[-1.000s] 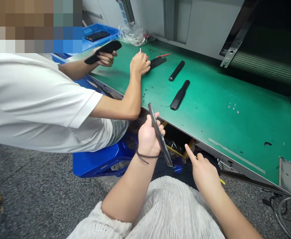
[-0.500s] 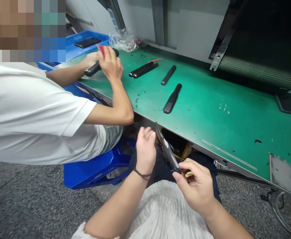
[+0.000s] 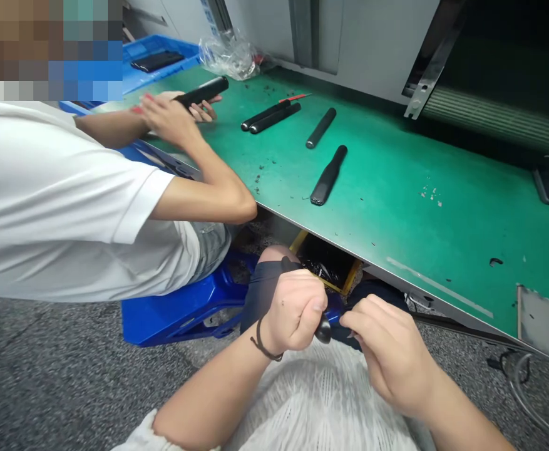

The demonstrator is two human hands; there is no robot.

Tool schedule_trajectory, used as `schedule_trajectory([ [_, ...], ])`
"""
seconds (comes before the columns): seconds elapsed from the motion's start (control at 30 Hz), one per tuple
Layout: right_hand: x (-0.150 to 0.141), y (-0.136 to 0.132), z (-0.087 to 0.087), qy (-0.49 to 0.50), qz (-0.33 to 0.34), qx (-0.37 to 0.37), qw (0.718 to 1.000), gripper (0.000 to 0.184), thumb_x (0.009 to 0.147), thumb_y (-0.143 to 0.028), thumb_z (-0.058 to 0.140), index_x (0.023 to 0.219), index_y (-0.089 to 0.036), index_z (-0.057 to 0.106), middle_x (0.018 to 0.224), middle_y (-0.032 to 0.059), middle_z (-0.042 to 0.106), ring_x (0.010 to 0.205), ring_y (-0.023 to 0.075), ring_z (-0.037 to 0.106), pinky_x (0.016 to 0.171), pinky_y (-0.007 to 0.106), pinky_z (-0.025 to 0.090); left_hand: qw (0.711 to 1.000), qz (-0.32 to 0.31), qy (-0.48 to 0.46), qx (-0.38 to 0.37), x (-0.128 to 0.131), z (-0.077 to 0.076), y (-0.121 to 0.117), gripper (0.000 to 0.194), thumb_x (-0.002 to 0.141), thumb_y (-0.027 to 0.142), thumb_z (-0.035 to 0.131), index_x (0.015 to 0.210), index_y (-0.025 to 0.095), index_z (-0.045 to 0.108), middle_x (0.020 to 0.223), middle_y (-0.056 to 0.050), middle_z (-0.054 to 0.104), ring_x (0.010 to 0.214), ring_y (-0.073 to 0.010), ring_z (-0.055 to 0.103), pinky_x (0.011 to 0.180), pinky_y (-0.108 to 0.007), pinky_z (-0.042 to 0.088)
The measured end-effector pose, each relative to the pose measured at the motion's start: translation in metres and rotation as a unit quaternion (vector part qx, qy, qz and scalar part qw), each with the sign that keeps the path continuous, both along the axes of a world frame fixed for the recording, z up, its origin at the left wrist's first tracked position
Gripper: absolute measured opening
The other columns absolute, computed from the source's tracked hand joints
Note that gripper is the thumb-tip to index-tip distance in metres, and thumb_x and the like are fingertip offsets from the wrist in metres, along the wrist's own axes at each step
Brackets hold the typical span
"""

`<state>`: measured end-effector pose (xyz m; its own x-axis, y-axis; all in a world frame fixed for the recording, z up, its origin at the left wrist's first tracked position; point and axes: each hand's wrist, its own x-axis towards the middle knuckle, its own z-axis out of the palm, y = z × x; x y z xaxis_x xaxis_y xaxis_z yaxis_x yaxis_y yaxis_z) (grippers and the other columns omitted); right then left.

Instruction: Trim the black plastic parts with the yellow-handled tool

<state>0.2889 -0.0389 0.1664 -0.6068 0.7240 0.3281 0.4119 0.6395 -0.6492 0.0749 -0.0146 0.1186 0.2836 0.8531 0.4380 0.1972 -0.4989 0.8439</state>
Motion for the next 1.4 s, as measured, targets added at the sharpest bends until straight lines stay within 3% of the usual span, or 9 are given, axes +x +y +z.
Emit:
schedule_trajectory([
  [0.07, 0.002, 0.004, 0.004, -0.053, 0.013, 0.033, 0.998, 0.025, 0.11, -0.026, 0.038, 0.113, -0.016, 0.06, 0.082, 0.0031, 0.054, 0.072, 0.018, 0.044, 0.064, 0.033, 0.03, 1.0, -0.013, -0.002, 0.001, 0.001, 0.002, 0.0, 0.037, 0.099, 0.025, 0.042, 0.066, 0.023, 0.057, 0.057, -0.004, 0.051, 0.054, -0.0199, 0.044, 0.067, -0.037, 0.033],
  [0.17, -0.002, 0.008, 0.006, -0.076, 0.01, 0.039, 0.996, 0.053, 0.108, -0.064, 0.039, 0.102, -0.016, 0.061, 0.08, 0.0018, 0.054, 0.069, 0.0175, 0.043, 0.062, 0.033, 0.027, 1.0, -0.027, -0.006, 0.002, 0.005, 0.006, 0.001, 0.036, 0.099, 0.025, 0.043, 0.065, 0.023, 0.056, 0.057, -0.003, 0.05, 0.053, -0.0193, 0.043, 0.066, -0.036, 0.033],
  [0.27, -0.01, 0.01, 0.005, -0.08, 0.005, 0.045, 0.996, 0.065, 0.105, -0.076, 0.033, 0.084, -0.019, 0.057, 0.075, 0.0002, 0.052, 0.065, 0.0159, 0.039, 0.06, 0.033, 0.024, 0.997, -0.042, -0.019, 0.059, 0.008, 0.008, 0.004, 0.033, 0.099, 0.024, 0.042, 0.068, 0.022, 0.053, 0.057, -0.001, 0.047, 0.052, -0.0175, 0.04, 0.063, -0.035, 0.031],
  [0.53, -0.016, 0.01, 0.002, -0.091, -0.001, 0.076, 0.993, 0.06, 0.11, -0.065, 0.032, 0.076, -0.02, 0.052, 0.072, -0.0005, 0.05, 0.064, 0.0155, 0.035, 0.06, 0.033, 0.021, 0.994, -0.039, -0.014, 0.105, 0.006, 0.011, 0.006, 0.027, 0.097, 0.018, 0.044, 0.07, 0.02, 0.046, 0.059, 0.001, 0.043, 0.053, -0.014, 0.038, 0.061, -0.034, 0.029],
  [0.7, -0.016, 0.008, 0.005, -0.1, -0.032, 0.174, 0.979, 0.056, 0.112, -0.055, 0.034, 0.074, -0.02, 0.054, 0.071, 0.0015, 0.046, 0.067, 0.0182, 0.031, 0.062, 0.036, 0.017, 0.996, 0.009, -0.029, 0.08, 0.011, 0.009, 0.0, 0.031, 0.101, 0.018, 0.043, 0.07, 0.019, 0.048, 0.059, 0.001, 0.045, 0.054, -0.0132, 0.038, 0.062, -0.033, 0.031],
  [0.97, -0.017, 0.006, -0.006, -0.093, -0.12, 0.314, 0.937, 0.054, 0.112, -0.052, 0.037, 0.08, -0.017, 0.063, 0.065, 0.0037, 0.048, 0.067, 0.0194, 0.033, 0.062, 0.039, 0.016, 0.989, 0.094, -0.077, -0.085, 0.029, 0.011, -0.017, 0.051, 0.111, 0.032, 0.039, 0.063, 0.018, 0.049, 0.057, 0.0, 0.048, 0.055, -0.0127, 0.045, 0.06, -0.031, 0.033],
  [1.13, -0.012, 0.014, -0.016, -0.059, -0.066, 0.27, 0.959, 0.043, 0.109, -0.042, 0.053, 0.073, -0.019, 0.057, 0.063, 0.0011, 0.042, 0.065, 0.0178, 0.03, 0.06, 0.038, 0.016, 0.95, 0.123, -0.116, -0.264, 0.036, 0.006, -0.011, 0.063, 0.111, 0.051, 0.035, 0.057, 0.02, 0.046, 0.049, 0.0, 0.046, 0.048, -0.0129, 0.042, 0.054, -0.03, 0.033],
  [1.3, 0.007, 0.028, -0.021, -0.021, -0.076, 0.162, 0.984, 0.01, 0.103, -0.01, 0.055, 0.1, -0.015, 0.063, 0.074, 0.0014, 0.05, 0.068, 0.0167, 0.039, 0.061, 0.034, 0.029, 0.898, -0.008, -0.248, -0.365, 0.029, -0.001, 0.005, 0.063, 0.108, 0.064, 0.027, 0.073, 0.019, 0.053, 0.06, -0.001, 0.053, 0.056, -0.0151, 0.051, 0.058, -0.029, 0.045],
  [1.4, 0.02, 0.032, -0.019, -0.07, -0.122, 0.132, 0.981, 0.021, 0.106, -0.015, 0.053, 0.126, -0.011, 0.059, 0.089, 0.0064, 0.059, 0.079, 0.0193, 0.05, 0.07, 0.034, 0.04, 0.874, -0.076, -0.283, -0.388, 0.025, -0.002, 0.004, 0.046, 0.107, 0.061, 0.044, 0.091, 0.019, 0.054, 0.074, 0.0, 0.055, 0.062, -0.0144, 0.055, 0.059, -0.027, 0.048],
])
